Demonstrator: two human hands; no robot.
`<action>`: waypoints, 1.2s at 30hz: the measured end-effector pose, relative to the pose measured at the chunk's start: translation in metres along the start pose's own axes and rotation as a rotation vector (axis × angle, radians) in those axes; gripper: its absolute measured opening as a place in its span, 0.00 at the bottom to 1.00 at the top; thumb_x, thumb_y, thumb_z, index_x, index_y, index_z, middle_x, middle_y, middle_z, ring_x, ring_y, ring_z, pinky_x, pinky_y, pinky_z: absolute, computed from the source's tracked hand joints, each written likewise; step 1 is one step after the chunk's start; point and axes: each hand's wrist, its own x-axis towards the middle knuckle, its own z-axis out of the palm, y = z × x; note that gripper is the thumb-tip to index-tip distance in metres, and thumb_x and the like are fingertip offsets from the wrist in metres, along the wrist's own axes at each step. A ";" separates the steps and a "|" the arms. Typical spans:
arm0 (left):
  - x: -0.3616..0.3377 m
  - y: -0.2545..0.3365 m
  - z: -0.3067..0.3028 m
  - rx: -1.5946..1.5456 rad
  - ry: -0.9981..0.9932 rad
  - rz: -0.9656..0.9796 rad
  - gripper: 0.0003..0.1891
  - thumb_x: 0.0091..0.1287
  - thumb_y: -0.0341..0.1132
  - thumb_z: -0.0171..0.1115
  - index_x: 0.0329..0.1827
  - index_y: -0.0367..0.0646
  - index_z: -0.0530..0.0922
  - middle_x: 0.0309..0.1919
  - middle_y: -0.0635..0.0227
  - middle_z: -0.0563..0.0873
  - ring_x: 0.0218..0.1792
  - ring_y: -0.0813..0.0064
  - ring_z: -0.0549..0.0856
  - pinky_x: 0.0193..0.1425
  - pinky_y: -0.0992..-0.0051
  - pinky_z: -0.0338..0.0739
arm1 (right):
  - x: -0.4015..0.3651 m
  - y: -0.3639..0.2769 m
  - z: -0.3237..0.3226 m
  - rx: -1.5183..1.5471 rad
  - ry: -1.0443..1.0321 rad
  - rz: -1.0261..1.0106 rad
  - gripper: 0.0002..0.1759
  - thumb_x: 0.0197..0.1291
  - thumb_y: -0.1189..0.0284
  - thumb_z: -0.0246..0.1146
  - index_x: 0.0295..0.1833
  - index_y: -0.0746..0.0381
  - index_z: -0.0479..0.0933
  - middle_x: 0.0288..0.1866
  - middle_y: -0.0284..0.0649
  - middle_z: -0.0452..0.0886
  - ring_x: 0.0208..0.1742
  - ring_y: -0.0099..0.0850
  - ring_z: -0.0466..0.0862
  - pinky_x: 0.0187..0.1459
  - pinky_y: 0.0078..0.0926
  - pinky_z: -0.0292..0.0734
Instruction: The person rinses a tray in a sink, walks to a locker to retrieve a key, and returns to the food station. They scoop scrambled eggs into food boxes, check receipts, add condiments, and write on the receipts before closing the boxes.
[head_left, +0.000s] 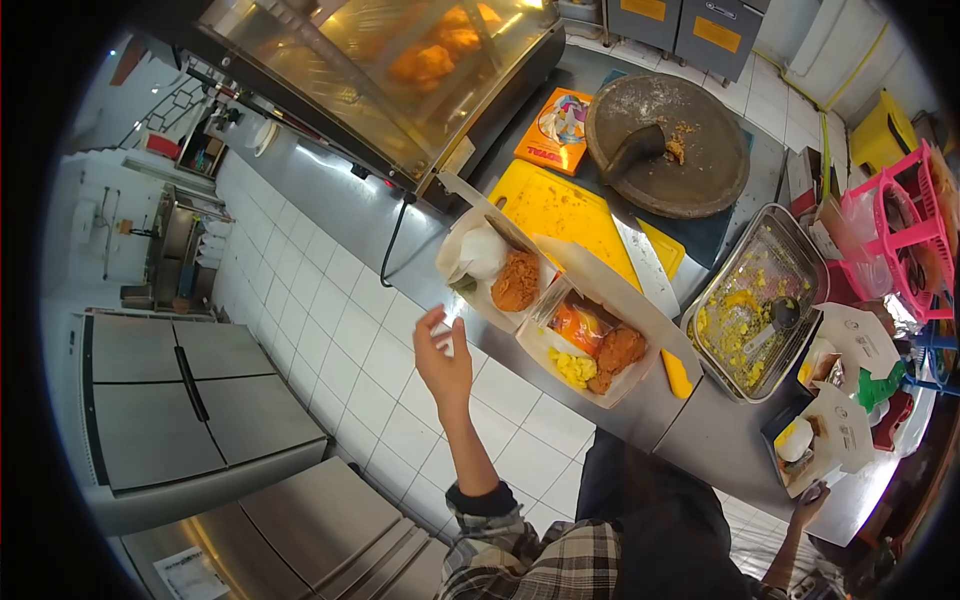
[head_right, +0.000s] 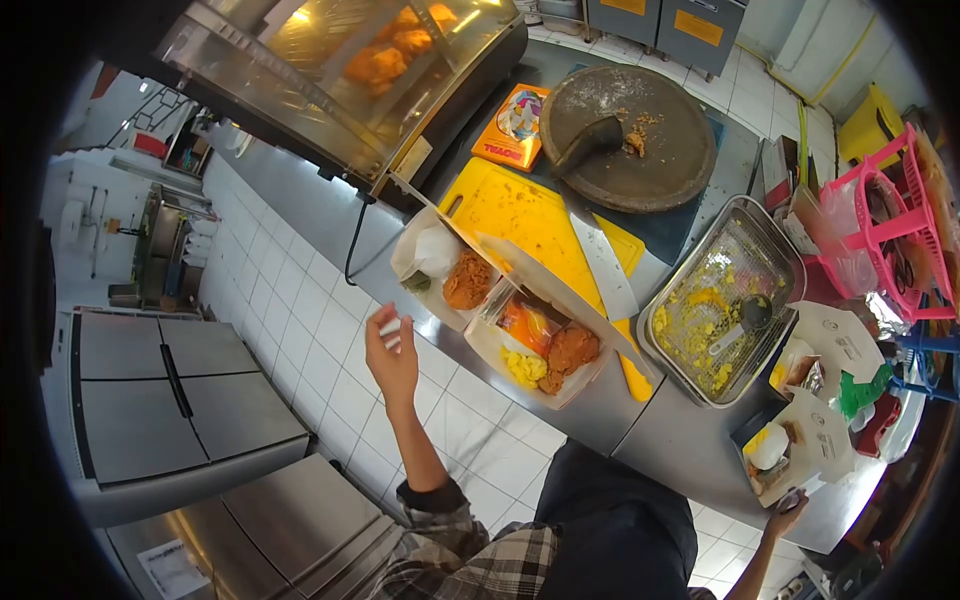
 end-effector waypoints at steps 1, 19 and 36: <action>0.008 0.000 0.003 0.000 -0.006 0.004 0.15 0.65 0.39 0.61 0.50 0.41 0.76 0.45 0.63 0.81 0.39 0.73 0.80 0.38 0.74 0.75 | -0.002 0.004 0.001 0.019 0.015 0.004 0.17 0.65 0.71 0.53 0.56 0.66 0.67 0.55 0.52 0.75 0.60 0.49 0.73 0.59 0.41 0.66; -0.008 0.065 0.003 -0.190 -0.571 0.172 0.05 0.71 0.31 0.53 0.40 0.38 0.72 0.29 0.66 0.83 0.30 0.84 0.77 0.35 0.82 0.72 | -0.015 -0.034 0.008 0.002 0.160 -0.010 0.15 0.68 0.70 0.48 0.56 0.64 0.67 0.58 0.52 0.74 0.62 0.50 0.71 0.59 0.40 0.66; 0.003 0.035 0.002 -0.132 -0.250 0.213 0.08 0.72 0.35 0.52 0.43 0.39 0.73 0.24 0.67 0.81 0.26 0.84 0.76 0.30 0.81 0.70 | -0.022 -0.068 0.006 0.018 0.265 0.050 0.16 0.67 0.72 0.49 0.59 0.62 0.66 0.58 0.45 0.75 0.61 0.46 0.73 0.58 0.38 0.68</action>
